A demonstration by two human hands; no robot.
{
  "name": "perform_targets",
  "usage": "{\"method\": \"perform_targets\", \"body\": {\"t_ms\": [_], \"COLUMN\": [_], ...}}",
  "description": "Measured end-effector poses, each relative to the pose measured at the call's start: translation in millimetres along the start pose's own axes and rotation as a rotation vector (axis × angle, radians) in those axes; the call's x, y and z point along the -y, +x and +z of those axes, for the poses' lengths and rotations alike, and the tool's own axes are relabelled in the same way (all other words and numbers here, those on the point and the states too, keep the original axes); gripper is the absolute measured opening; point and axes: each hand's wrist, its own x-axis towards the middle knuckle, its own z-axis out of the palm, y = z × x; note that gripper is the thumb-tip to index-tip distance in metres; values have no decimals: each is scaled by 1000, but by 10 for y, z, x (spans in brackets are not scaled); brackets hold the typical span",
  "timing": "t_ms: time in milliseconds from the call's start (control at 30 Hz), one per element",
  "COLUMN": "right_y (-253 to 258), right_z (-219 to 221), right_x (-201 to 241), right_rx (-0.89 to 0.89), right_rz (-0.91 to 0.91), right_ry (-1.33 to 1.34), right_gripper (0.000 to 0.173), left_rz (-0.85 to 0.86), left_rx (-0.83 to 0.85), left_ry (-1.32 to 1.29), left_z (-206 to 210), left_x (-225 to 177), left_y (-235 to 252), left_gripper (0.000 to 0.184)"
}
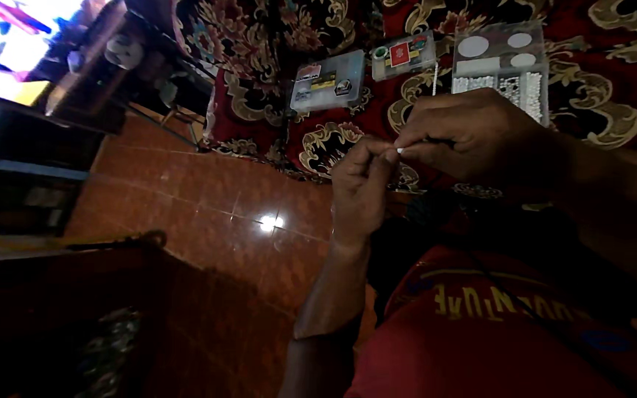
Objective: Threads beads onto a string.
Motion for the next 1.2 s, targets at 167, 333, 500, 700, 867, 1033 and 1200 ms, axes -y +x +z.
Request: {"method": "perform_targets", "body": {"t_ms": [167,333,500,700,867,1033,1200], "right_y": [-39,-49,-34,4,34,-72,-105], "right_z": [58,56,59,39,17,47,90], "right_x": [-18,22,20,15,-41,-81,-266], "right_rx": [-5,-12,-14,17,48,46,72], "right_rz": [7,69,66,78,42,80,211], "right_ry": [18,85,122,141,75,-57,-7], "right_gripper": [15,14,14,16,16,25,30], "left_rz": [35,10,9,-23,-82,-135,-115], "left_rx": [-21,-33,-16,8,-6,-84,-35], "left_ry": [18,-168,-363,-321,-206,-99,-89], "left_z": [30,23,20,-27,-12,25,-36], "left_x": [74,101,137,195,159,141,152], "left_y": [-2,-18,23,13,11,36,117], "left_gripper": [13,17,22,58,37,11,14]}}
